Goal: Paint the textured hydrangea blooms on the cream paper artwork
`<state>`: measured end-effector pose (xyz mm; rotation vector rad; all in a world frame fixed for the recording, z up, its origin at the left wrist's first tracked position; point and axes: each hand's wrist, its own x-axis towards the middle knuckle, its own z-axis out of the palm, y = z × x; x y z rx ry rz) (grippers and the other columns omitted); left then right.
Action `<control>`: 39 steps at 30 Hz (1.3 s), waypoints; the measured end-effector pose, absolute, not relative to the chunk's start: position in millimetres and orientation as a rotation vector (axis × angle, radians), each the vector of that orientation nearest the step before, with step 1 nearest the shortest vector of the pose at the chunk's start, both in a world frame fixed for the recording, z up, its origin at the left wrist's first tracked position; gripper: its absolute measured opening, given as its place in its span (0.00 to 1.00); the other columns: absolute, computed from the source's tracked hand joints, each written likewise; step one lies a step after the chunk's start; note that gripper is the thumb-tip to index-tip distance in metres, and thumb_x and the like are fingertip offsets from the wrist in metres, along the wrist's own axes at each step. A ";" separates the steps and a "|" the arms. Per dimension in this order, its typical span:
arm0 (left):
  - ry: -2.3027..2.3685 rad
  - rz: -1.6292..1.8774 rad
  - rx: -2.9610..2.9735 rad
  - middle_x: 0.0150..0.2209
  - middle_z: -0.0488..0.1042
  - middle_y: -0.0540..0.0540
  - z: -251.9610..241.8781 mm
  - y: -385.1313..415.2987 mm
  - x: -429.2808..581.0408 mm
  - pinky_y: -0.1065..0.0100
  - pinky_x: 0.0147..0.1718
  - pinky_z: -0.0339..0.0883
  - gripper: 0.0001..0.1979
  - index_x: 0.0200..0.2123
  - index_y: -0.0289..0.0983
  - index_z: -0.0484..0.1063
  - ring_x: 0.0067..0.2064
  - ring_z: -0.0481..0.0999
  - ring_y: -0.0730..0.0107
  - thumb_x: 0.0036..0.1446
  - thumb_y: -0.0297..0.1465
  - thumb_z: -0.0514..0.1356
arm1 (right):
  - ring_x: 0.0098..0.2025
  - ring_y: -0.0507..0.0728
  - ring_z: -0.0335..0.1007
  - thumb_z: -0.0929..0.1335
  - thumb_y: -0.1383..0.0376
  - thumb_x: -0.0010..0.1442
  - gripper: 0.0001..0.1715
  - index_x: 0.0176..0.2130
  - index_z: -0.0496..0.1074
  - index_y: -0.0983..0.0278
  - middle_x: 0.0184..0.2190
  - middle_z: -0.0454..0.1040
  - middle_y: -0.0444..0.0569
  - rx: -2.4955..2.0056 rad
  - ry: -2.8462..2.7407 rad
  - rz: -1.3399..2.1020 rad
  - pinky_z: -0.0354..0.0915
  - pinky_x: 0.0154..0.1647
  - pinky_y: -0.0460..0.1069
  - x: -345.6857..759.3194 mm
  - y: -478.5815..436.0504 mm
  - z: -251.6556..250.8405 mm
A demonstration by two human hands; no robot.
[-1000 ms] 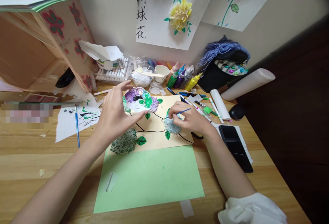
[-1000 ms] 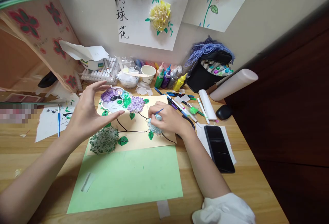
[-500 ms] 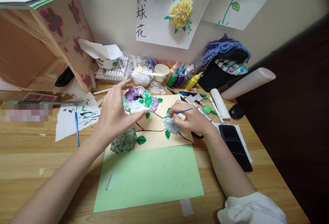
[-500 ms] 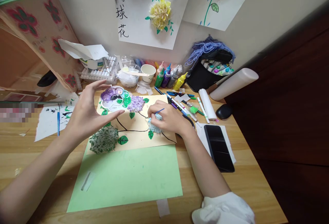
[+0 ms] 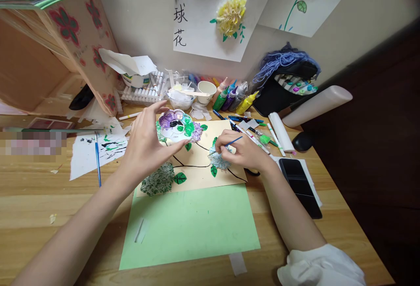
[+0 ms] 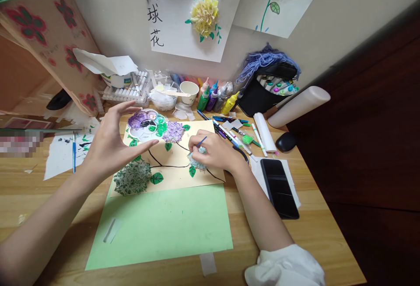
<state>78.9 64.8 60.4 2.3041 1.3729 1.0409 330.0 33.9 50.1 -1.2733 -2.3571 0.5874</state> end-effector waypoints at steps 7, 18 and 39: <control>1.363 1.051 2.313 0.52 0.69 0.41 60.1 65.2 78.7 0.52 0.52 0.62 0.40 0.57 0.41 0.55 0.53 0.69 0.54 0.42 0.39 0.68 | 0.33 0.55 0.64 0.62 0.74 0.54 0.09 0.29 0.68 0.63 0.27 0.70 0.46 -1.210 -2.357 0.510 0.59 0.35 0.48 330.0 35.1 47.2; 1.363 1.050 2.307 0.53 0.68 0.41 60.7 65.5 78.0 0.52 0.53 0.62 0.40 0.58 0.41 0.55 0.54 0.69 0.53 0.43 0.40 0.68 | 0.33 0.54 0.65 0.62 0.74 0.54 0.09 0.29 0.69 0.63 0.27 0.69 0.47 -1.244 -2.346 0.516 0.60 0.35 0.48 329.2 32.7 51.0; 1.550 1.411 2.212 0.52 0.69 0.40 91.8 77.3 28.0 0.50 0.52 0.65 0.42 0.57 0.40 0.58 0.53 0.70 0.53 0.40 0.41 0.70 | 0.32 0.54 0.67 0.61 0.72 0.57 0.09 0.29 0.69 0.62 0.28 0.71 0.46 -1.188 -2.285 0.552 0.61 0.35 0.49 326.9 29.7 51.8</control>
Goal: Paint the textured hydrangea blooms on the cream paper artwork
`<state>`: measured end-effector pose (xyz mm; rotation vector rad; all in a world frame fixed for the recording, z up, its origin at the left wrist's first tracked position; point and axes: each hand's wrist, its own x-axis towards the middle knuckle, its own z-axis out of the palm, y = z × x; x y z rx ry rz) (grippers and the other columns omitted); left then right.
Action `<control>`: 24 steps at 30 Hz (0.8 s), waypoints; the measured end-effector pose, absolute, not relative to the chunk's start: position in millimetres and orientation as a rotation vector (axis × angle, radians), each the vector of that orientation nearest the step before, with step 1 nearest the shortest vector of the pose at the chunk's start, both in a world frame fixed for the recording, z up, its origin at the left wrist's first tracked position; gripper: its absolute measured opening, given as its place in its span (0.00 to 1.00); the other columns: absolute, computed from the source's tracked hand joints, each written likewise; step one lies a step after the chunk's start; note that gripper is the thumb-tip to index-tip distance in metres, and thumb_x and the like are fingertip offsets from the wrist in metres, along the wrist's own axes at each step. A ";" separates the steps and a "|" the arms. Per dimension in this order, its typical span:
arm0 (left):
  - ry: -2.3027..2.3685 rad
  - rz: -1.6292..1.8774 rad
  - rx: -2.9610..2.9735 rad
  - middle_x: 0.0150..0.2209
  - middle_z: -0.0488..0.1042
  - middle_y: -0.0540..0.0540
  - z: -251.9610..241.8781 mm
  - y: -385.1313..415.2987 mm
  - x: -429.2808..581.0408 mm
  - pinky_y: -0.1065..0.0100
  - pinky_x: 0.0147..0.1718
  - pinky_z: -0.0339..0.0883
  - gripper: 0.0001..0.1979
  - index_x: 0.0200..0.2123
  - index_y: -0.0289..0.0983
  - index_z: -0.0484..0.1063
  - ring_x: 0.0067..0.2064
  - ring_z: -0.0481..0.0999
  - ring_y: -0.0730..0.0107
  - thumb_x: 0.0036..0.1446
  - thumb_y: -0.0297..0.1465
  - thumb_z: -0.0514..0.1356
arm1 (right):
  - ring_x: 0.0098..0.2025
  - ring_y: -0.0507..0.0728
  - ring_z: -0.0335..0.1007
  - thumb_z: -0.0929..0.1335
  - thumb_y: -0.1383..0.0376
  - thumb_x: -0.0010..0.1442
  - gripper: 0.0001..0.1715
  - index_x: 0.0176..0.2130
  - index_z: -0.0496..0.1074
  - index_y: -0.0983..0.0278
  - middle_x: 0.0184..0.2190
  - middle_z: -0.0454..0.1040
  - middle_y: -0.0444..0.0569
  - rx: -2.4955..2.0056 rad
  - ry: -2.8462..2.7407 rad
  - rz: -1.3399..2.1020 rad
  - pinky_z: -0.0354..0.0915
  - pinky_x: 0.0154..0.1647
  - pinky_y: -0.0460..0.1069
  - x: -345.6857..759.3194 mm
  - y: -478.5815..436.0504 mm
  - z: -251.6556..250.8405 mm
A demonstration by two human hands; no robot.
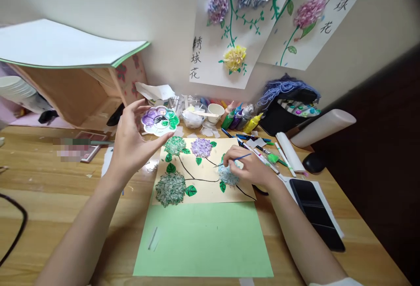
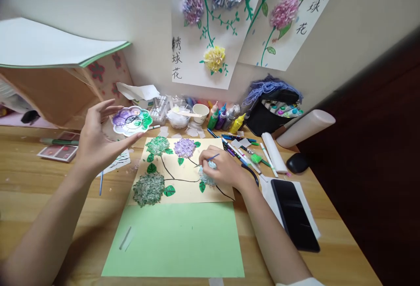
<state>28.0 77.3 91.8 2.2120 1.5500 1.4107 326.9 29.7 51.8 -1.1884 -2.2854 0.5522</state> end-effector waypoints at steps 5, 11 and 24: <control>1.601 1.570 2.157 0.51 0.68 0.41 109.1 69.6 1.3 0.51 0.53 0.65 0.41 0.56 0.41 0.59 0.53 0.70 0.55 0.40 0.40 0.71 | 0.38 0.56 0.70 0.60 0.66 0.64 0.11 0.37 0.71 0.60 0.33 0.74 0.46 -1.109 -1.764 0.470 0.62 0.42 0.52 327.5 22.3 62.7; 1.392 1.379 2.266 0.52 0.67 0.40 111.7 49.8 17.6 0.52 0.52 0.65 0.43 0.59 0.41 0.53 0.53 0.69 0.56 0.42 0.41 0.69 | 0.42 0.55 0.71 0.62 0.63 0.64 0.10 0.43 0.72 0.58 0.39 0.75 0.47 -0.927 -1.383 0.649 0.64 0.41 0.50 318.6 7.9 80.5; 1.103 0.863 2.558 0.56 0.63 0.40 86.1 24.6 63.5 0.52 0.57 0.55 0.42 0.61 0.41 0.46 0.58 0.61 0.54 0.48 0.41 0.65 | 0.37 0.54 0.67 0.60 0.72 0.62 0.10 0.35 0.69 0.61 0.32 0.71 0.46 -0.954 -1.909 0.258 0.62 0.39 0.51 304.2 -25.4 100.6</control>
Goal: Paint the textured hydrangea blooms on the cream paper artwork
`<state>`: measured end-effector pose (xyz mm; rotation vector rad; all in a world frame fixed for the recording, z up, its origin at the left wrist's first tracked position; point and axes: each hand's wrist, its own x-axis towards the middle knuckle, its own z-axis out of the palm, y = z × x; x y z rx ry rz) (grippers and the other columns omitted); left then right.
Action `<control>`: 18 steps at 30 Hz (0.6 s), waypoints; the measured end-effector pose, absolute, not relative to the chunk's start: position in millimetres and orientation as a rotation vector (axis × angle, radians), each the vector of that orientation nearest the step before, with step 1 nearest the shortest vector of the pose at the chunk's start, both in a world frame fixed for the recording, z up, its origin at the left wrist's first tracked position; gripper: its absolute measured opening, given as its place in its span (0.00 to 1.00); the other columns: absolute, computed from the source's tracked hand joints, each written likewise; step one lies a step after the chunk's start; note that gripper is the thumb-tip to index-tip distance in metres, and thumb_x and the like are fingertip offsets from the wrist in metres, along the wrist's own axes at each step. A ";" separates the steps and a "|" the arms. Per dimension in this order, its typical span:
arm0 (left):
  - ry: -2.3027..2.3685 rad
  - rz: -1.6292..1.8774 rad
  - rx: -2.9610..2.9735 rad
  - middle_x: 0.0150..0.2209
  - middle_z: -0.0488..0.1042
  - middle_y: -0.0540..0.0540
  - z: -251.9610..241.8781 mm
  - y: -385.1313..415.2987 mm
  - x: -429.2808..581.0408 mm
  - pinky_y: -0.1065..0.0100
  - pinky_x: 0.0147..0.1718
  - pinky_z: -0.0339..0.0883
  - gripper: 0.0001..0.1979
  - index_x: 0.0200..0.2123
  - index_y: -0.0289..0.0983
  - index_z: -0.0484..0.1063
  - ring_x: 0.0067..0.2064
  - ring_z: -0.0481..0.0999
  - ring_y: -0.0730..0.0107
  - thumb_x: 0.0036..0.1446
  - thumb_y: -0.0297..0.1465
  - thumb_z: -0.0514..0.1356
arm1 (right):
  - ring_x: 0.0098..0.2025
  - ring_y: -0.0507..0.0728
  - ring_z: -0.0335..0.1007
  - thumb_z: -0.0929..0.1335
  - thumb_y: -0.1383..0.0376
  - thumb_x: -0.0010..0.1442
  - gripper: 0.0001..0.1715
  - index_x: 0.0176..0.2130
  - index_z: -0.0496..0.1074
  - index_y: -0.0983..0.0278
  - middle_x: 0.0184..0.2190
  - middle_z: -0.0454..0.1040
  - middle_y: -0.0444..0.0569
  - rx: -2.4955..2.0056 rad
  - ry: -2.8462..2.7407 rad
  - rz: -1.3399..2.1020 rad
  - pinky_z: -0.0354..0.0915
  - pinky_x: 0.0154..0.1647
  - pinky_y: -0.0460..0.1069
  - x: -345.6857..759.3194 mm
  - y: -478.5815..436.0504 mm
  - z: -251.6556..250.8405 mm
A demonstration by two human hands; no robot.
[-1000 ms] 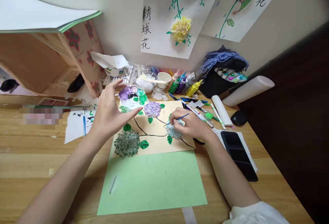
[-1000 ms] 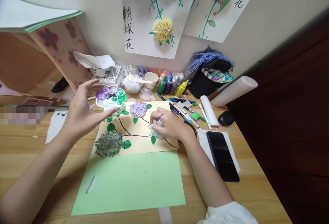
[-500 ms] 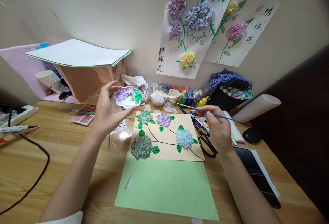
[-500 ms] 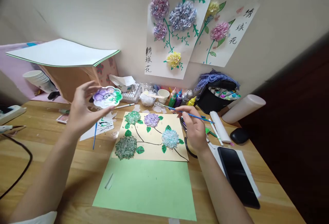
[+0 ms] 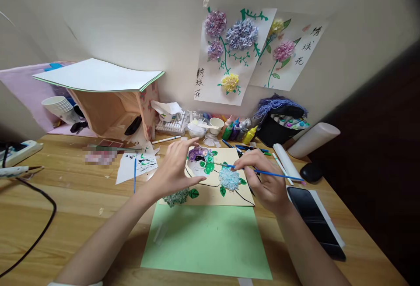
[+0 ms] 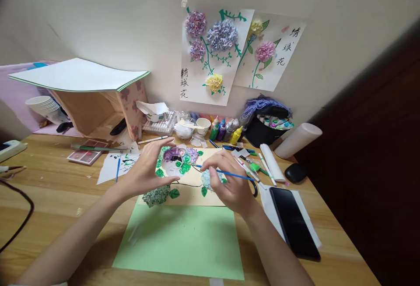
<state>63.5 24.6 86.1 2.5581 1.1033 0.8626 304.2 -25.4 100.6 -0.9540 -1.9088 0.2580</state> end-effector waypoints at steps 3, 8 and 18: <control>1.081 0.877 2.576 0.56 0.64 0.40 86.4 23.6 65.2 0.53 0.57 0.55 0.42 0.61 0.41 0.46 0.58 0.61 0.55 0.48 0.41 0.65 | 0.38 0.55 0.66 0.61 0.74 0.61 0.11 0.37 0.68 0.61 0.33 0.72 0.46 -0.949 -1.958 0.219 0.63 0.39 0.51 300.9 -24.2 100.3; 1.046 0.878 2.599 0.54 0.65 0.41 89.3 21.9 67.4 0.55 0.56 0.56 0.41 0.60 0.41 0.47 0.57 0.62 0.56 0.48 0.40 0.66 | 0.40 0.56 0.66 0.61 0.74 0.61 0.11 0.38 0.68 0.61 0.34 0.72 0.47 -0.975 -1.983 0.194 0.64 0.41 0.52 299.6 -18.7 96.6; 1.027 0.906 2.602 0.55 0.65 0.40 89.1 24.1 65.9 0.52 0.54 0.58 0.42 0.61 0.43 0.47 0.57 0.64 0.52 0.47 0.40 0.66 | 0.39 0.58 0.68 0.60 0.70 0.62 0.10 0.37 0.69 0.59 0.33 0.73 0.48 -1.028 -1.925 0.188 0.64 0.40 0.55 299.9 -19.8 98.8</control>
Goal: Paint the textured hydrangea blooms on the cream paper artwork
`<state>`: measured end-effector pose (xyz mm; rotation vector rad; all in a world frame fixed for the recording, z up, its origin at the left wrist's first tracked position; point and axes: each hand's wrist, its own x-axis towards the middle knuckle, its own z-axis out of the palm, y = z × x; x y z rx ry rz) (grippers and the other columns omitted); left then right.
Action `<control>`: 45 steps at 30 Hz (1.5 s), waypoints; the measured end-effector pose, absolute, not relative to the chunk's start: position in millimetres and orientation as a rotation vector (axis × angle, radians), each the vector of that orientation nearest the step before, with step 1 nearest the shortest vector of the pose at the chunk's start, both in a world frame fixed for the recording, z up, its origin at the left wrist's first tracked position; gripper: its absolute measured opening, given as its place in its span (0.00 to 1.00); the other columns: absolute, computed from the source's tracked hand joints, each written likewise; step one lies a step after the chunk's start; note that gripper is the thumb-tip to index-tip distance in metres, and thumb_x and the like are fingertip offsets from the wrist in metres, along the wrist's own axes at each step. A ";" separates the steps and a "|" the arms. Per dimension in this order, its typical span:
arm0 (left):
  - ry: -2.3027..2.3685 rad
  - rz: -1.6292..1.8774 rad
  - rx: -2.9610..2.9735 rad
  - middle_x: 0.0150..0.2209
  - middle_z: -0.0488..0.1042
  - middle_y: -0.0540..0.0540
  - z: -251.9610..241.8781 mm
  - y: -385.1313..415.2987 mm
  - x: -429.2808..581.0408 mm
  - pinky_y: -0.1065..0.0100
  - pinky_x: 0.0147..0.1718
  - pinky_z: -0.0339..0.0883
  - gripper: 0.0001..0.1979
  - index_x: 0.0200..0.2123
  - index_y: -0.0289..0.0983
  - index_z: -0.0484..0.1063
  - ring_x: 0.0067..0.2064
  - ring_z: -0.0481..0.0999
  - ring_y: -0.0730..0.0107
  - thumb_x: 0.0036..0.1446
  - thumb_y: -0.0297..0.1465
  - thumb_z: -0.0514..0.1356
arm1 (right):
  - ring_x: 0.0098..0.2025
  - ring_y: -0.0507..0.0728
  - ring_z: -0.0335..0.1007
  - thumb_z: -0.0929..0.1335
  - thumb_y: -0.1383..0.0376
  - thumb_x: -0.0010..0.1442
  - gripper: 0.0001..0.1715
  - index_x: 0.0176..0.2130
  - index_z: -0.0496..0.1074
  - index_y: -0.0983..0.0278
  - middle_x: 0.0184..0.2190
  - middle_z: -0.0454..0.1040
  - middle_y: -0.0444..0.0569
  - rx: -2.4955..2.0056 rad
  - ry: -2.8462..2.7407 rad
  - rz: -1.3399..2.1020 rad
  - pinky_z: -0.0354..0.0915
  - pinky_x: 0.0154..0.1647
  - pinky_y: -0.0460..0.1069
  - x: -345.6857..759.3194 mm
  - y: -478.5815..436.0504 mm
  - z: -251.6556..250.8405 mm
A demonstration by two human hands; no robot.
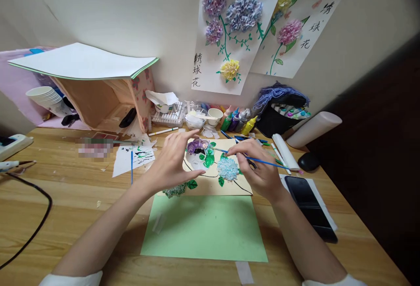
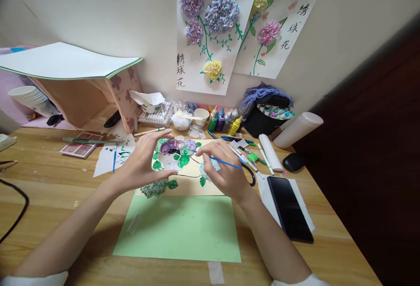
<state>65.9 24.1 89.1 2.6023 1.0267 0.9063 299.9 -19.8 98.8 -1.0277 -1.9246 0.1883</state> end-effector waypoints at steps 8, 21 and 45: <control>1.225 1.061 2.601 0.53 0.69 0.41 94.1 45.8 46.2 0.51 0.52 0.59 0.43 0.61 0.43 0.51 0.54 0.67 0.51 0.45 0.43 0.67 | 0.35 0.57 0.68 0.60 0.68 0.60 0.10 0.32 0.69 0.60 0.30 0.72 0.47 -1.114 -1.752 0.308 0.64 0.38 0.54 320.4 -35.9 55.2; 1.298 1.144 2.565 0.54 0.68 0.42 97.8 55.4 34.0 0.50 0.54 0.57 0.46 0.61 0.42 0.52 0.56 0.67 0.53 0.41 0.47 0.68 | 0.31 0.56 0.65 0.60 0.73 0.55 0.10 0.29 0.66 0.60 0.24 0.68 0.45 -1.187 -1.952 0.313 0.62 0.33 0.51 322.7 -39.2 4.0; 1.298 1.148 2.563 0.54 0.69 0.44 98.1 55.5 33.8 0.51 0.54 0.57 0.48 0.61 0.43 0.52 0.55 0.67 0.55 0.39 0.47 0.69 | 0.31 0.55 0.65 0.60 0.73 0.56 0.10 0.29 0.66 0.60 0.25 0.69 0.45 -1.165 -1.989 0.319 0.62 0.33 0.51 324.4 -38.9 8.9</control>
